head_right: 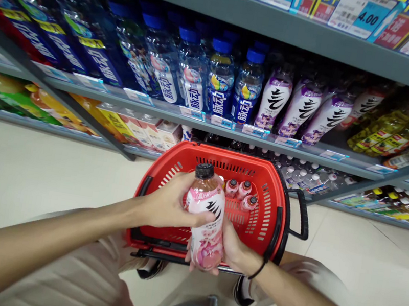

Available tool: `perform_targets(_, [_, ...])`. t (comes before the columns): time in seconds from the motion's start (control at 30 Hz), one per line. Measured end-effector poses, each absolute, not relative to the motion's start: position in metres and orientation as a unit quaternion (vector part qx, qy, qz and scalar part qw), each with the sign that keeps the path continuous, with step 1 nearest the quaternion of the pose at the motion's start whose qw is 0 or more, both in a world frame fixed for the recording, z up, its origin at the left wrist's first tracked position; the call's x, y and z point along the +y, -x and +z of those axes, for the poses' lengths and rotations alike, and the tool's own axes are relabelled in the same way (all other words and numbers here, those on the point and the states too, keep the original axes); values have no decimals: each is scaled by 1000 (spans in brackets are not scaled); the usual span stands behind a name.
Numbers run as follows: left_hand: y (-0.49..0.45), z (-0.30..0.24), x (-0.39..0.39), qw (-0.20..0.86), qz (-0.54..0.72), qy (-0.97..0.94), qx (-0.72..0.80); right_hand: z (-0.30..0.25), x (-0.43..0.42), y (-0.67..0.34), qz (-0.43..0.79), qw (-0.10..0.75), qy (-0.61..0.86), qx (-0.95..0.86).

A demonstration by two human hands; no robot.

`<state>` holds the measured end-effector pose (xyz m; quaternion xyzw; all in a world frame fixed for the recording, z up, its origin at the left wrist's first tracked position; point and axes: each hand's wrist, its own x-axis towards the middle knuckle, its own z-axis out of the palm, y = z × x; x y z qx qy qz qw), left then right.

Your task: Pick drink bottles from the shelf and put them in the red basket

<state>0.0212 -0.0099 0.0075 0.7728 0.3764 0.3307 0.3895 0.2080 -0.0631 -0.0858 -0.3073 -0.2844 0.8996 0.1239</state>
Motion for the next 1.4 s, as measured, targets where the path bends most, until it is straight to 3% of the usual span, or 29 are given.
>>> perform_targets(1.4, [-22,9,-10,388,331,-773,377,-79,-62,-208,894,121,316,-293])
